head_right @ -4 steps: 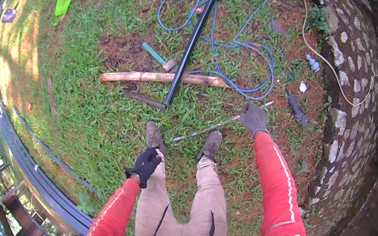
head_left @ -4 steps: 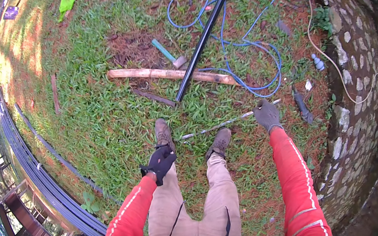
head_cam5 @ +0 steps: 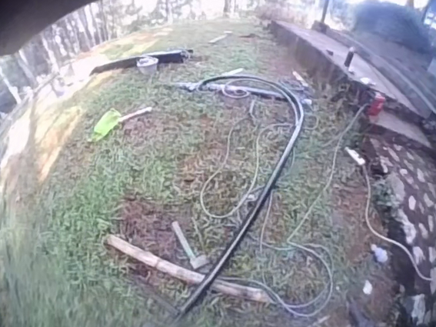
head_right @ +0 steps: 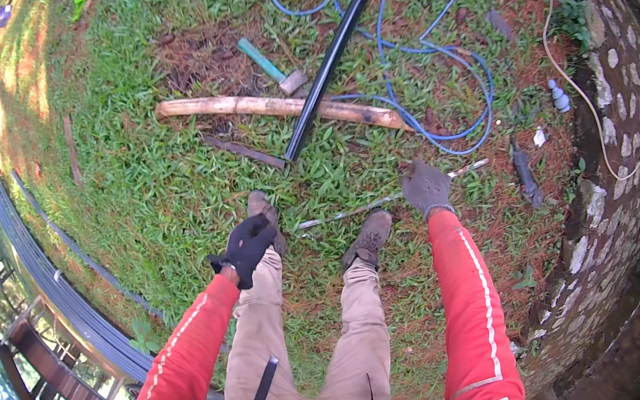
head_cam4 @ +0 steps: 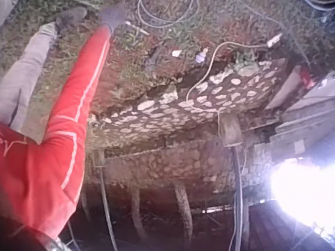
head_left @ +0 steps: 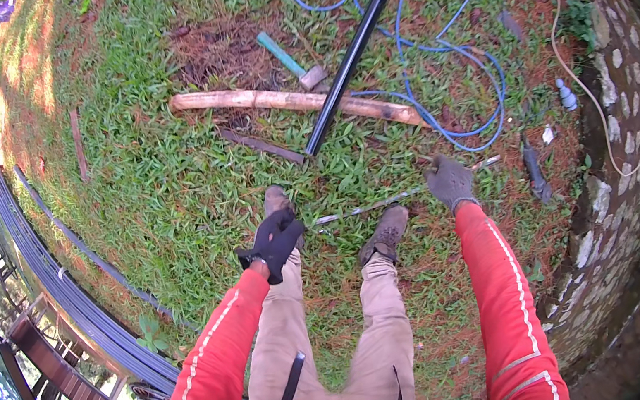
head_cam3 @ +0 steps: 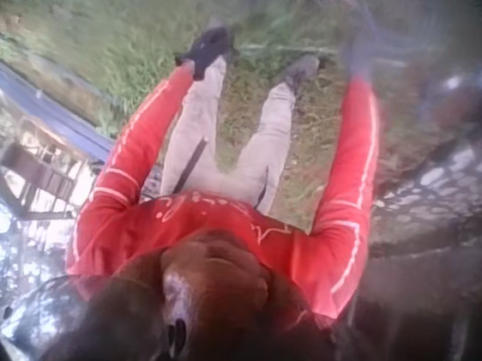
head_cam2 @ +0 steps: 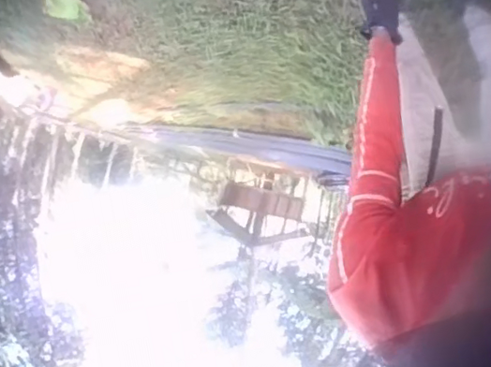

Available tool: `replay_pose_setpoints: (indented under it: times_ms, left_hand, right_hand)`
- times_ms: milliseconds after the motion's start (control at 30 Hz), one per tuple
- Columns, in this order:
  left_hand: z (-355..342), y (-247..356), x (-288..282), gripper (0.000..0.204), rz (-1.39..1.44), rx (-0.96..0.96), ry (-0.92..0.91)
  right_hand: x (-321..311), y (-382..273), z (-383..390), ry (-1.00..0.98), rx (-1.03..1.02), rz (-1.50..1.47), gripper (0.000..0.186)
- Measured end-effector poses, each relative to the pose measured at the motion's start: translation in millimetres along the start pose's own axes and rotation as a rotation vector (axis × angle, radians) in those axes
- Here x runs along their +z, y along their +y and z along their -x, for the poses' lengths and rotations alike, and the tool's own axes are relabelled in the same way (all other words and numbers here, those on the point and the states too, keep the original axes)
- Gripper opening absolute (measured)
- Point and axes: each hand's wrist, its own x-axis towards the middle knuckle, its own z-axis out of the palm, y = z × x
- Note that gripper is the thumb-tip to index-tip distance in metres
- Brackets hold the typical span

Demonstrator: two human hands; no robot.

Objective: The person prepares a circular metal frame by hammering and removing excess material, then positions a small metal flower inside it and welds it into place using an electrode holder.

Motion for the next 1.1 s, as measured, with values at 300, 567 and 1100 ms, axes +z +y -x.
replay_pose_setpoints:
  times_ms: [300, 567, 1100]
  left_hand:
    - [-198, -101, -20, 0.059, -0.073, -0.027, 0.005]
    - [-273, -82, 27, 0.083, -0.392, 0.112, -0.069]
    - [-309, -98, 73, 0.052, -0.392, 0.028, 0.010]
  right_hand:
    - [140, -126, -164, 0.038, -0.380, 0.016, 0.041]
    - [181, -151, -225, 0.131, -0.349, 0.189, 0.055]
    - [132, -46, -96, -0.116, -0.190, -0.298, 0.025]
